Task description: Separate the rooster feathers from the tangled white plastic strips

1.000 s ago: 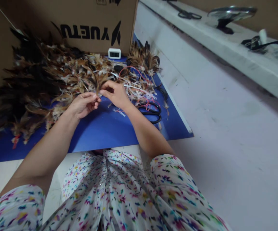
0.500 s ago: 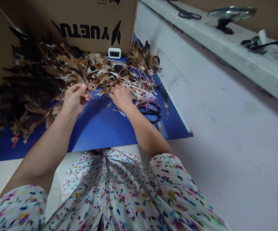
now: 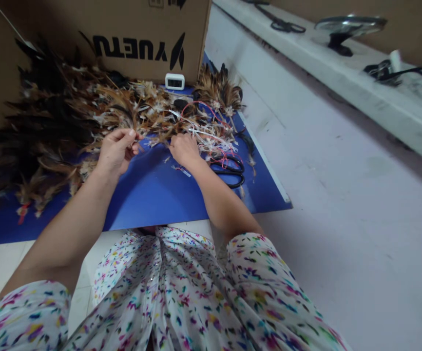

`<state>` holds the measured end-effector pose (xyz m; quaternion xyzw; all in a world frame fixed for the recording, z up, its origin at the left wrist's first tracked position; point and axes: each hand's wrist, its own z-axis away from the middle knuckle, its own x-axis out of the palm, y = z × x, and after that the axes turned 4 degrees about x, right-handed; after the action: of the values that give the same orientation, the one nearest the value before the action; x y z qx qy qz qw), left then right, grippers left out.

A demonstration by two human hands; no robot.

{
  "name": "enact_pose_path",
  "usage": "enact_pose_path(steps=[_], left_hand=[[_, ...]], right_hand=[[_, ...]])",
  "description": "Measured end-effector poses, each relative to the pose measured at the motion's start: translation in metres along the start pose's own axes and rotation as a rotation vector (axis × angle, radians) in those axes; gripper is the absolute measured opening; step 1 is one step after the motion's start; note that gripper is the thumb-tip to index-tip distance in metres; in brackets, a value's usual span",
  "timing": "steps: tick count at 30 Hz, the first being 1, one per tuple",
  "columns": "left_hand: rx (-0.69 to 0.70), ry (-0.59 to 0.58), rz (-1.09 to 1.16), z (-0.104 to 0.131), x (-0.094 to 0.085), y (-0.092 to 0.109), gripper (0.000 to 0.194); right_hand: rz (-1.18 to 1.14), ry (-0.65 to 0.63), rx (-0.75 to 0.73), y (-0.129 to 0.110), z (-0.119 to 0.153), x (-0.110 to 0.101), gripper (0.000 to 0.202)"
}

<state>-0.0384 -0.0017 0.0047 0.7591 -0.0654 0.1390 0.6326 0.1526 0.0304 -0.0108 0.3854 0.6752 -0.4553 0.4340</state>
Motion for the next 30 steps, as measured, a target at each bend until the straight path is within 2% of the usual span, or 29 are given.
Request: enact_pose_path(steps=[7,9,13,23,25,30], left_hand=[[-0.011,-0.006,0.01,-0.001,-0.003,-0.004,0.02],[-0.03,-0.007,0.023,-0.001,-0.003,-0.004,0.019],[-0.099,0.004,0.056,0.002,0.001,-0.001,0.017],[-0.115,-0.047,-0.055,0.003,0.002,-0.004,0.018],[-0.102,-0.017,-0.055,0.002,0.002,-0.004,0.017],[-0.07,0.14,-0.043,-0.003,-0.001,-0.005,0.017]], right_hand=[[-0.444,0.122,0.07,0.007,-0.006,-0.009,0.009],[-0.611,0.095,0.079,0.005,-0.007,-0.01,0.013],[-0.861,-0.038,0.05,-0.002,-0.003,-0.013,0.016],[-0.879,-0.238,-0.073,-0.012,0.008,-0.018,0.015],[-0.898,-0.233,-0.071,-0.012,0.008,-0.02,0.014],[-0.971,-0.117,-0.004,-0.006,0.005,-0.024,0.013]])
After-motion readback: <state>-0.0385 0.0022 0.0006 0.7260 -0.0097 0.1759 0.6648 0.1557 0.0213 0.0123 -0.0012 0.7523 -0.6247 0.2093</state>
